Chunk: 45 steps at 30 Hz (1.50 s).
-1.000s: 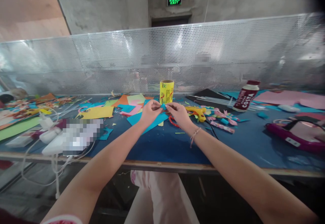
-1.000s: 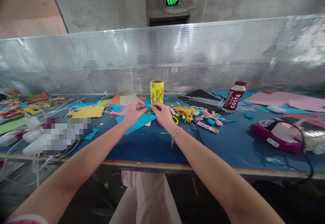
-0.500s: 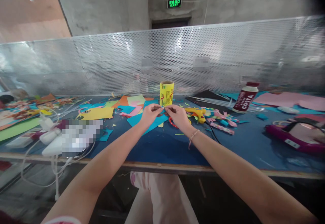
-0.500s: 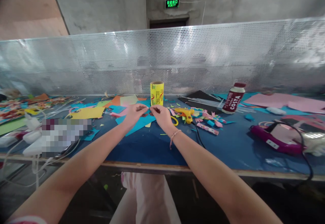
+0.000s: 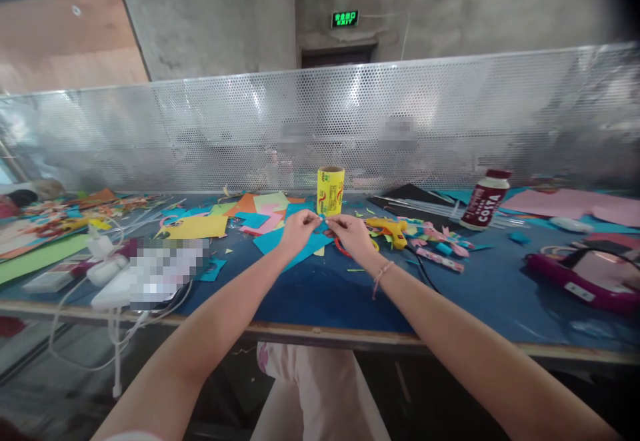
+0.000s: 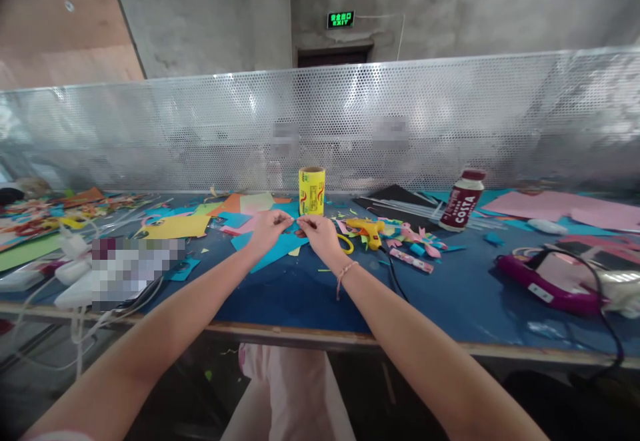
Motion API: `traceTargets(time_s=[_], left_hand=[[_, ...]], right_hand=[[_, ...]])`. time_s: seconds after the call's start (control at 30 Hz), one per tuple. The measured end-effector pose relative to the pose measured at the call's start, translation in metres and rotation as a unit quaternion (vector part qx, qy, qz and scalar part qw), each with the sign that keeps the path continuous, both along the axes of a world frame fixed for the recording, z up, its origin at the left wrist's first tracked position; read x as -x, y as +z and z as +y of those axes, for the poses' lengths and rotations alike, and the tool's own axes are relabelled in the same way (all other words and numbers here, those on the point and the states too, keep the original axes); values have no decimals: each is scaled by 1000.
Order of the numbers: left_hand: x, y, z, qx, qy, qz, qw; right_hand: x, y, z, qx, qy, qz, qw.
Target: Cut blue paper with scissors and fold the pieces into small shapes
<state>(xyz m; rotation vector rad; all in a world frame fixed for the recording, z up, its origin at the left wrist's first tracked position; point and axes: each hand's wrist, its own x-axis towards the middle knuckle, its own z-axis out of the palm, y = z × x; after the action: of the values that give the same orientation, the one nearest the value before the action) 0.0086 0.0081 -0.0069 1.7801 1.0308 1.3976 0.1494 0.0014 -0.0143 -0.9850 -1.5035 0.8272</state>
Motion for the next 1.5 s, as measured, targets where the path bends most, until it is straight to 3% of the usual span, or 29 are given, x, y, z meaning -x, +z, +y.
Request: traceTargets(time_s=[0.23, 0.57, 0.77, 0.93, 1.1, 1.2, 1.23, 1.3, 1.37, 1.43, 1.5], left_hand=[[-1, -2, 2, 1, 5, 24, 1000], [0, -5, 2, 17, 0, 55, 998], [-2, -4, 1, 36, -1, 7, 999], [-7, -8, -2, 144, -60, -104, 982], [-6, -6, -4, 162, -72, -75, 981], [-1, -4, 0, 116, -33, -83, 989], [1, -4, 1, 108, -21, -89, 990], [3, -3, 4, 116, -14, -110, 987], [5, -4, 6, 138, -15, -141, 980], [6, -5, 7, 158, -11, -169, 973], [7, -6, 9, 166, -4, -177, 970]], right_hand=[[-1, -3, 3, -15, 0, -17, 1000], [-4, 1, 1, 23, -12, -41, 999], [-5, -1, 4, 26, 7, 18, 999], [-5, -2, 4, -11, -13, -55, 998], [-12, 1, 9, -23, -37, -163, 986], [-27, -1, 18, -48, -103, -300, 947], [-33, -4, 21, -73, -134, -372, 916], [-43, -10, 25, -37, -191, -500, 844], [-48, -15, 27, -2, -188, -568, 801], [-47, -17, 25, 10, -160, -590, 792], [-43, -14, 21, 27, -141, -583, 799]])
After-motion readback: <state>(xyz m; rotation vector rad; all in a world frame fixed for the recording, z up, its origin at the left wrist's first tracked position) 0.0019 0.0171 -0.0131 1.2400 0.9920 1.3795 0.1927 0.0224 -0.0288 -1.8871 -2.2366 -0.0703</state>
